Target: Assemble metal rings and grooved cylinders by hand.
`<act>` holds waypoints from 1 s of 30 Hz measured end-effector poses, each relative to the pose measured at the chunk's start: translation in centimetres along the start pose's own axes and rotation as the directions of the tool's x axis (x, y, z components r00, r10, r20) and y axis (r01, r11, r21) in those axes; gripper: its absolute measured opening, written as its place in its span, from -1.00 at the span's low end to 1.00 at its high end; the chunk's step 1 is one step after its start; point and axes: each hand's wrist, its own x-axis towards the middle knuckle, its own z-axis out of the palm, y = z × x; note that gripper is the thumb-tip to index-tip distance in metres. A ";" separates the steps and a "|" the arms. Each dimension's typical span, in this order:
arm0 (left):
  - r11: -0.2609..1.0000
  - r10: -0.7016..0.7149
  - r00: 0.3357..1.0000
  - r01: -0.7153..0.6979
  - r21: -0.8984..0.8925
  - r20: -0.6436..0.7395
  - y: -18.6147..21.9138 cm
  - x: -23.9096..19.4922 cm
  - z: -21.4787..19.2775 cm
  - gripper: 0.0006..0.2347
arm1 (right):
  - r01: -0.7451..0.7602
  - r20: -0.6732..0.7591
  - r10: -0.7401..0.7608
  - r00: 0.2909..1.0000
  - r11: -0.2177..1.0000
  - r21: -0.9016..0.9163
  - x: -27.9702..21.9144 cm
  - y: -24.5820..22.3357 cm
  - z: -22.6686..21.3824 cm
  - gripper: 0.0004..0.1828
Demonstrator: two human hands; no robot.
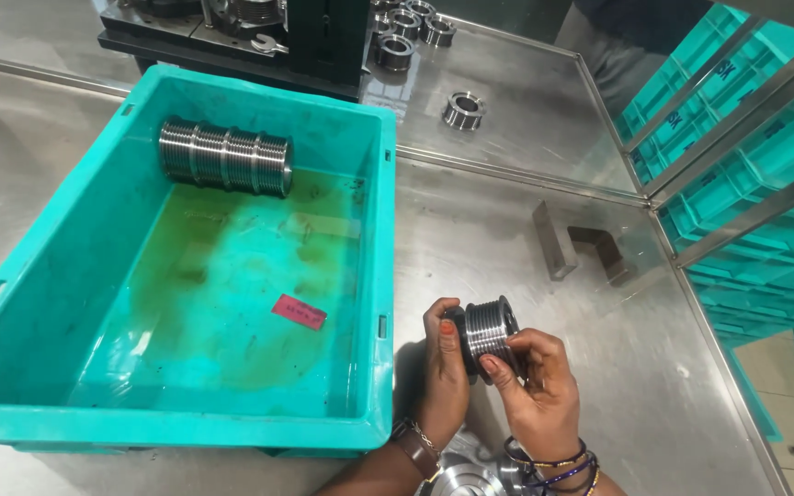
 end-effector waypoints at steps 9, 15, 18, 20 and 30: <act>0.988 0.147 0.989 -0.148 -0.038 -0.025 -1.1 -0.4 0.5 -0.40 | 0.101 0.035 -0.095 0.995 0.955 -0.278 1.1 -1.2 0.0 -0.44; 0.977 0.203 0.979 -0.200 0.069 -0.033 -0.4 -0.8 0.6 -0.39 | 0.274 0.212 -0.214 0.953 0.908 -0.316 2.7 -0.9 0.1 -0.32; 0.967 0.234 0.972 -0.230 0.108 -0.028 -0.4 -0.9 0.7 -0.38 | 0.248 0.209 -0.189 0.960 0.916 -0.314 2.6 -1.0 0.4 -0.35; 0.935 0.306 0.952 -0.298 0.192 -0.015 0.1 -1.0 0.5 -0.37 | 0.269 0.196 -0.215 0.957 0.911 -0.312 2.6 -0.7 0.5 -0.38; 0.753 0.511 0.848 -0.522 0.401 0.144 0.5 -1.3 0.0 -0.24 | -0.480 0.110 0.473 0.874 0.805 0.348 3.3 -2.7 0.9 -0.25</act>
